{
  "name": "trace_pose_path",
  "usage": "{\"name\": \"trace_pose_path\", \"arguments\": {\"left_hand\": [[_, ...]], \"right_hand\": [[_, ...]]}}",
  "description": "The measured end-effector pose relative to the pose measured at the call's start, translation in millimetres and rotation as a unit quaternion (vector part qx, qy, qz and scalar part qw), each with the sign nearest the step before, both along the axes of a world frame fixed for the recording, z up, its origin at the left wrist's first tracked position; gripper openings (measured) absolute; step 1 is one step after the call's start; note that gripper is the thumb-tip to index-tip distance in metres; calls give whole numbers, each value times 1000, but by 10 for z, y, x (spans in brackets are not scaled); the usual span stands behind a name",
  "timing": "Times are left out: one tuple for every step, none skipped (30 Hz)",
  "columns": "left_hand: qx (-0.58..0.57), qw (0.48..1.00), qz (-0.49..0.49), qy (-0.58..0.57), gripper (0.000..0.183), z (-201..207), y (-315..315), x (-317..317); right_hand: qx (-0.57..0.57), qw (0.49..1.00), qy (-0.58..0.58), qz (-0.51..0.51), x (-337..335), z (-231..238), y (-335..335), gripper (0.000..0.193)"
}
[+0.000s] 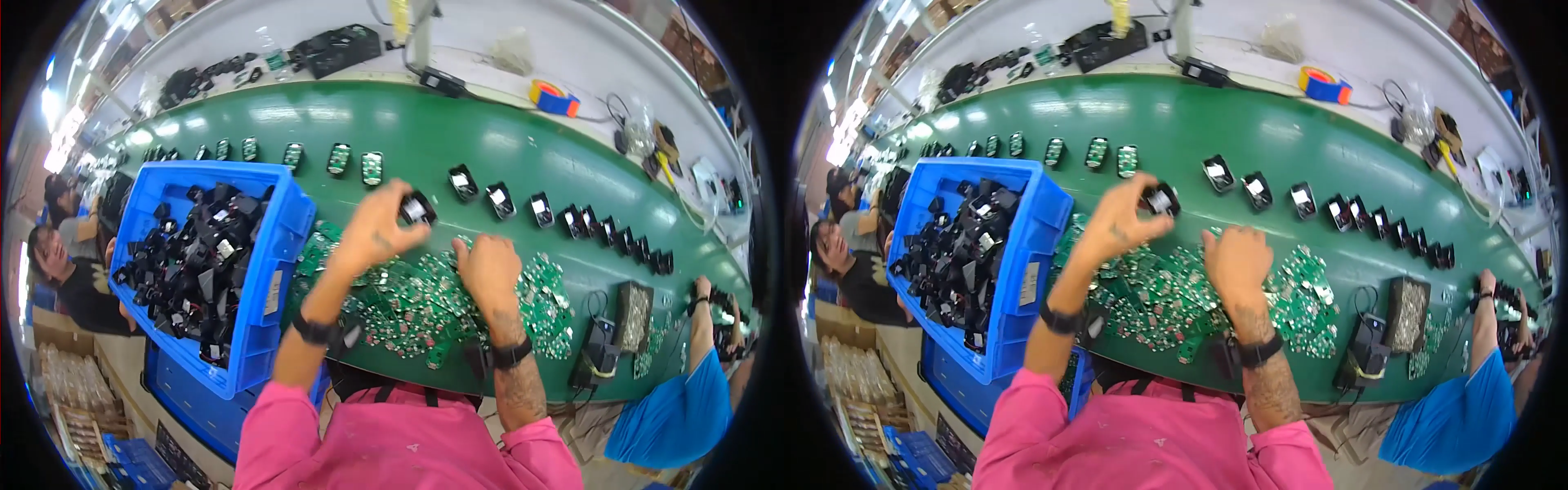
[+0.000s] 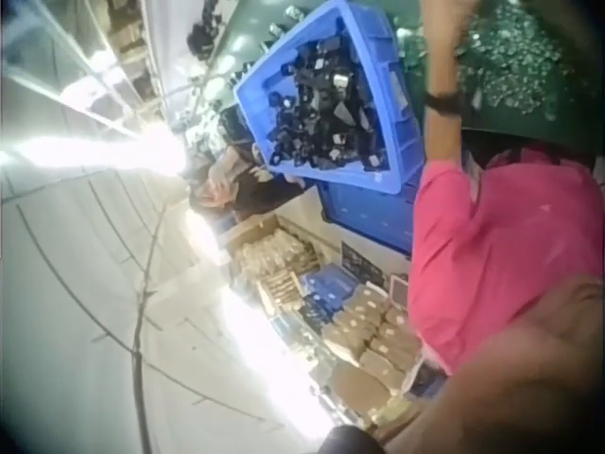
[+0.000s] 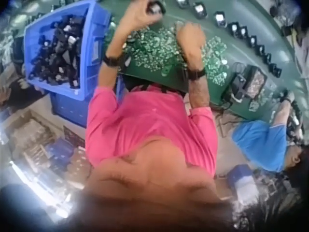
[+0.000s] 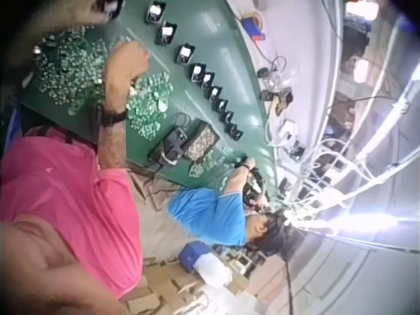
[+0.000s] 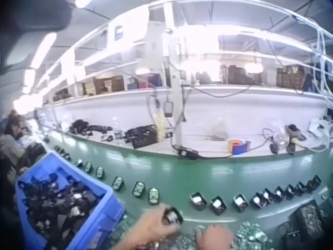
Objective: Assembling electronic circuit boards into black plastic housings on an assembly line.
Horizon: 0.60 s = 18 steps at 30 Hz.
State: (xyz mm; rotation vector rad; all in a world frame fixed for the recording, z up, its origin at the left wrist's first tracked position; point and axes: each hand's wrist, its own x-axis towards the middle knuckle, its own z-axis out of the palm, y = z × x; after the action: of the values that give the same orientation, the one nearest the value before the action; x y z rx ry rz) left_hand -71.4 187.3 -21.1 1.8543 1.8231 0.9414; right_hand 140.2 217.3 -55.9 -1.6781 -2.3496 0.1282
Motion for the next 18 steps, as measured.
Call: {"name": "trace_pose_path", "arguments": {"left_hand": [[7, 999, 6, -39, 64, 3, -231, 71], [14, 997, 16, -76, 63, 9, -486, 130], [-12, 991, 16, -133, 65, 76, -701, 202], [-39, 981, 16, -192, 68, 79, -888, 253], [-48, 971, 39, -232, 71, 20, -1075, 279], [-57, 959, 60, -272, 75, -38, -1227, 300], [-50, 953, 56, -292, 82, -136, -1354, 298], [-58, 941, 46, -329, 82, -184, -1459, 292], [-27, 939, 44, -341, 80, -245, -1545, 308], [3, 934, 44, -354, 79, -253, -1611, 309], [4, 931, 47, -362, 79, -253, -1647, 291], [11, 937, 73, -341, 77, -239, -1674, 274], [19, 941, 92, -325, 76, -166, -1695, 303], [19, 929, 137, -344, 73, -89, -1712, 318], [27, 939, 151, -309, 72, -85, -1774, 293], [43, 947, 159, -277, 71, -89, -1789, 254], [97, 954, 161, -234, 70, -26, -1769, 249], [108, 958, 167, -207, 70, -9, -1760, 252]], "right_hand": [[8, 1000, 3, 16, -70, -6, 58, 36], [-48, 999, -8, -4, -133, -14, 125, 39], [-102, 994, -24, -31, -151, 2, 193, 43], [-97, 995, -27, -19, -162, -29, 248, 43], [-100, 995, -14, -10, -152, -59, 272, 44], [-103, 995, -2, -4, -149, -92, 309, 44], [-103, 995, -8, 5, -145, -127, 347, 44], [-97, 994, 44, 19, -151, -156, 401, 41], [-91, 991, 95, 31, -142, -176, 447, 37], [-92, 991, 87, 35, -158, -154, 455, 37], [-139, 971, 190, 33, -158, -108, 460, 34], [-184, 939, 290, 29, -126, -74, 465, 30], [-208, 901, 377, 41, 0, -139, 513, 22], [-202, 907, 365, 46, -22, -25, 434, 22], [-256, 867, 425, 46, -21, 69, 253, 20], [-299, 824, 480, 47, -27, 186, 108, 20], [-362, 769, 525, 44, -6, 232, -32, 21], [-427, 706, 563, 41, 1, 242, -197, 23]]}}
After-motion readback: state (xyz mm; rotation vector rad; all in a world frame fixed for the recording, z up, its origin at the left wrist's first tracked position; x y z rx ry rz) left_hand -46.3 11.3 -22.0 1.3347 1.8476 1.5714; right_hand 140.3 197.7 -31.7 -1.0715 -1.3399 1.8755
